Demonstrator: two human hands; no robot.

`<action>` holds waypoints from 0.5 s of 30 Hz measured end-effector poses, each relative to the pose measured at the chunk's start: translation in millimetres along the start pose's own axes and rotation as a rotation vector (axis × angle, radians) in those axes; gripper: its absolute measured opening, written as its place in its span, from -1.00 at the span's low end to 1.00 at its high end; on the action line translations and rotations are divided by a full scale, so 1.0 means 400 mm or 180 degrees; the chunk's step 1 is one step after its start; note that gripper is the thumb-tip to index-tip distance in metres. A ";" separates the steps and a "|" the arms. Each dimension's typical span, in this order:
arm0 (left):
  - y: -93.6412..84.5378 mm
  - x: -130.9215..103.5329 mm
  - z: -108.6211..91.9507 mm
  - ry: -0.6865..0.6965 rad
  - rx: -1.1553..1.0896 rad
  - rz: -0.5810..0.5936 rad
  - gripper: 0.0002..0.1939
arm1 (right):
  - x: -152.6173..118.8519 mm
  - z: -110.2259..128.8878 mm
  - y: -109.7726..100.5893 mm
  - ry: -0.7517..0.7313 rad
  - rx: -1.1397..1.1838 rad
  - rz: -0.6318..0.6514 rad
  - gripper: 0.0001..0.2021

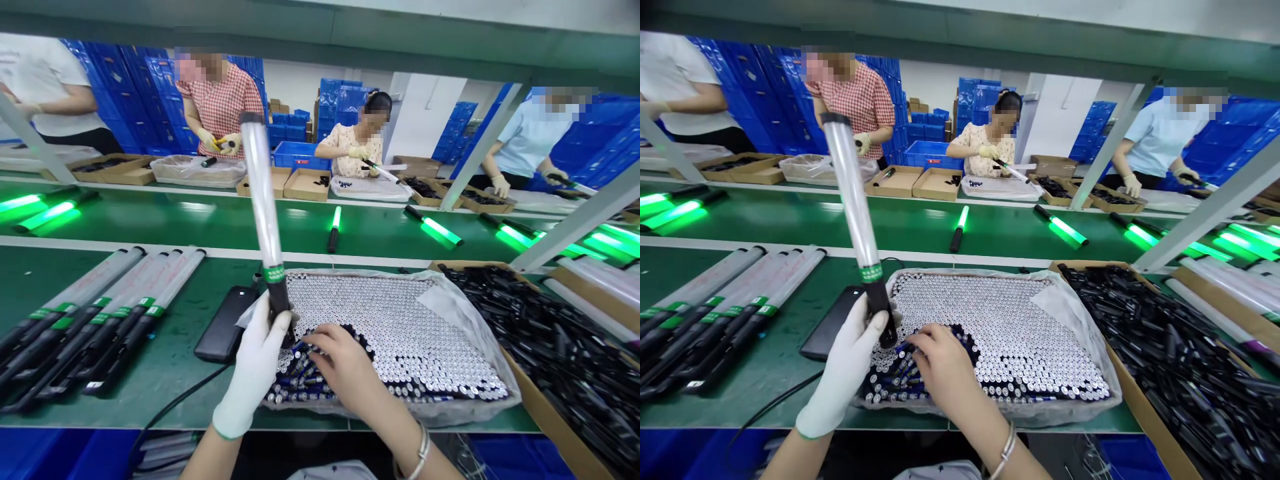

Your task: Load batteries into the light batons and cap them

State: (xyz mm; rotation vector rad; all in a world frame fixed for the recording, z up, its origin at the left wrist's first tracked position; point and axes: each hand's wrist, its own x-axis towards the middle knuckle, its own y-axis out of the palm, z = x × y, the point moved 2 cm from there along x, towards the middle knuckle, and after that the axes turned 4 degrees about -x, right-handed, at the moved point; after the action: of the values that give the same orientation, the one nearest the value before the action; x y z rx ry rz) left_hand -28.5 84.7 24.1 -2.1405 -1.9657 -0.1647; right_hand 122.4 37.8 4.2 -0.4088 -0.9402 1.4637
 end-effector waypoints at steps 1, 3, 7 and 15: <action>-0.005 -0.001 0.001 -0.0097 -0.0193 -0.0062 -0.53 | 0.012 0.008 0.016 -0.0116 -0.0253 0.0038 -0.75; -0.017 -0.006 0.006 -0.0234 -0.0382 -0.0168 -0.52 | 0.032 0.017 0.040 -0.0231 -0.0614 0.0088 -0.80; -0.035 -0.031 0.013 -0.0521 -0.0592 -0.0530 -0.55 | 0.033 0.019 0.035 -0.0088 -0.0174 -0.0019 -0.88; 0.047 -0.080 0.012 -0.1706 -0.1937 -0.0075 -0.35 | -0.036 0.036 -0.014 0.0939 0.2201 -0.0438 -0.82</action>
State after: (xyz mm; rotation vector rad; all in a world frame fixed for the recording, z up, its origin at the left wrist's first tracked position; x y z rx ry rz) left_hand -13.0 53.4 10.3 -2.7660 -2.4785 -0.2373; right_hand 117.7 19.3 13.0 -0.0400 -0.1903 1.4521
